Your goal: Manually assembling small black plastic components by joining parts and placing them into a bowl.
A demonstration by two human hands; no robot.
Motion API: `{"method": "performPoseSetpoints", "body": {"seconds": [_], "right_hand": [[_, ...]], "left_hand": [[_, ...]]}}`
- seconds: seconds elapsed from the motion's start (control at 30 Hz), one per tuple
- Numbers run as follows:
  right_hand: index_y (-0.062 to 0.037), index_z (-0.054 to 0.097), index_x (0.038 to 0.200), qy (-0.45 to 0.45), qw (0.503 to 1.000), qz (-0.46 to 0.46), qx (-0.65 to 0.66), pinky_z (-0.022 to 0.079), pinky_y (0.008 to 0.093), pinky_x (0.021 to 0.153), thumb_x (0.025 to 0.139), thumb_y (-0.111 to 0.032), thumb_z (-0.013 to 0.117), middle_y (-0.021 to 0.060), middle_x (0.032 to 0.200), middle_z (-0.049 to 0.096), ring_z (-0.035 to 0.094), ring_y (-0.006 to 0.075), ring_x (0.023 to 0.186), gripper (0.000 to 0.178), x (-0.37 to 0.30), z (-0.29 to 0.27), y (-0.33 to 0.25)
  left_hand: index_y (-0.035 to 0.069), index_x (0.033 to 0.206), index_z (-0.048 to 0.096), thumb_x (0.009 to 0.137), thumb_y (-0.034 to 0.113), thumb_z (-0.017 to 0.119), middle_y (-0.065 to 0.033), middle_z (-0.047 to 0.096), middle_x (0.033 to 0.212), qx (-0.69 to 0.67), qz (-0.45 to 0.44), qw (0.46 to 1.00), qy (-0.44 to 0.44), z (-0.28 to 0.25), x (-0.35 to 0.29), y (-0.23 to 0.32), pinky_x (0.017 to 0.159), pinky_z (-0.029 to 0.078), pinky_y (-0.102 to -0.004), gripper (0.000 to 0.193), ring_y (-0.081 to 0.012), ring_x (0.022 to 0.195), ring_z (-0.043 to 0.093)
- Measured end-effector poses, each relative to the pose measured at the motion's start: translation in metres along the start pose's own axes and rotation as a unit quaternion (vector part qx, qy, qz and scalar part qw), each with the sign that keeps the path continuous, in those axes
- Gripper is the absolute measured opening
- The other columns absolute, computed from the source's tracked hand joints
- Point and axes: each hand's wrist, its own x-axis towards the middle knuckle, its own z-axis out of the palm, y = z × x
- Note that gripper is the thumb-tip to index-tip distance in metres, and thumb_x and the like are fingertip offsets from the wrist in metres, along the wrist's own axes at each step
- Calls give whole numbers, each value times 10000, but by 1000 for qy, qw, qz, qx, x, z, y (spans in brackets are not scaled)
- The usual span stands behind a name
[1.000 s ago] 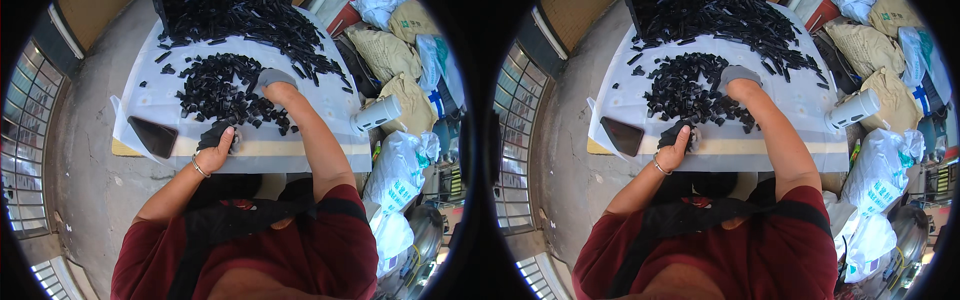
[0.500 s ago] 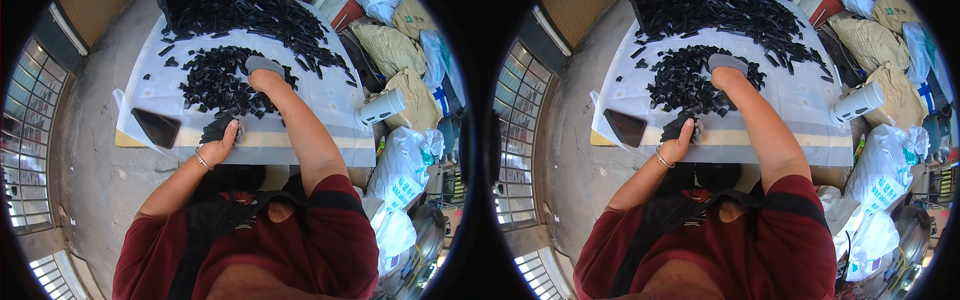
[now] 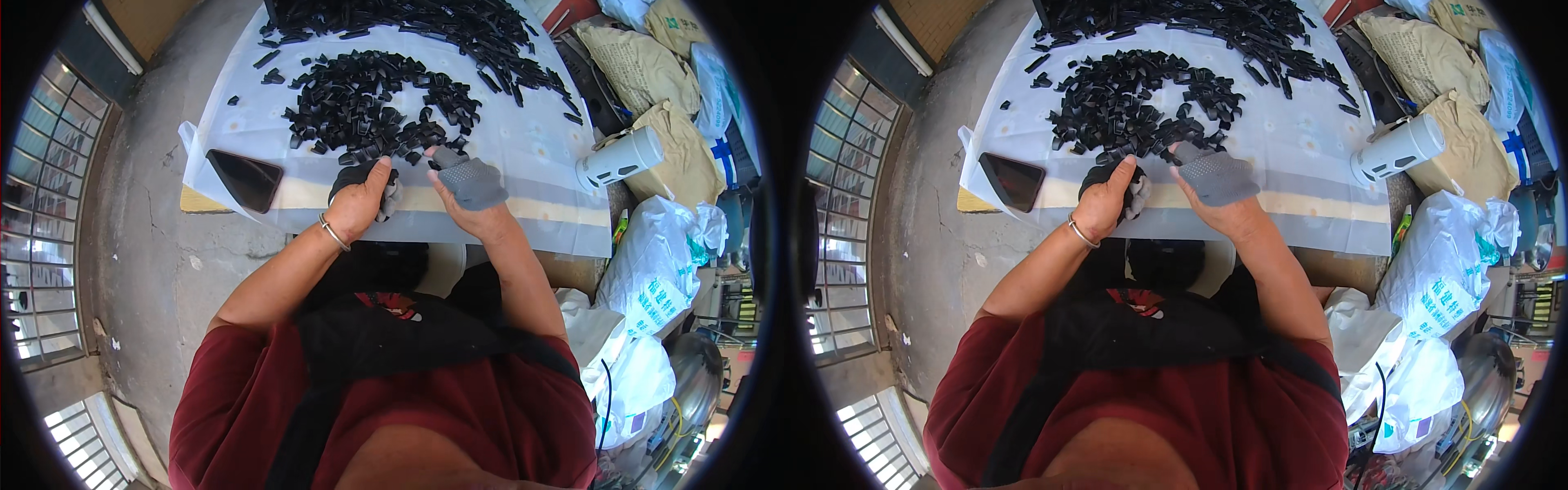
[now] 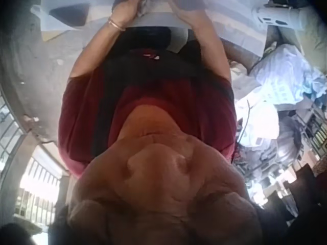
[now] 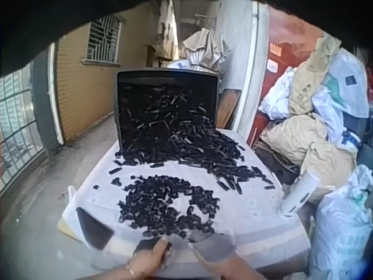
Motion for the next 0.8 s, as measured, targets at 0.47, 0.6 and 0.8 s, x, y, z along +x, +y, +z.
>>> {"method": "performPoseSetpoints", "body": {"seconds": [0.47, 0.6, 0.8], "right_hand": [[-83, 618, 992, -67, 998, 14, 15, 446, 394, 644, 821, -267, 571, 110, 799, 613, 567, 299, 718, 255, -30, 2, -10], [-65, 618, 913, -23, 999, -33, -6, 446, 396, 625, 821, -275, 556, 116, 791, 609, 563, 295, 707, 238, -29, 7, -11], [-47, 591, 874, -45, 996, -57, -53, 440, 399, 599, 832, -270, 520, 123, 745, 592, 556, 295, 685, 238, -25, 6, -25]], "left_hand": [[13, 743, 583, 925, 376, 360, -126, 582, 631, 126, 80, 989, -14, 9, -13, 15, 533, 425, -350, 464, -261, 547, 552], [17, 768, 578, 927, 351, 340, -186, 576, 687, 169, 112, 979, -10, 8, -11, 15, 615, 421, -403, 440, -369, 679, 550], [8, 793, 573, 933, 328, 318, -199, 586, 735, 215, 125, 968, -44, 7, -20, 29, 642, 425, -407, 432, -368, 720, 560]]}}
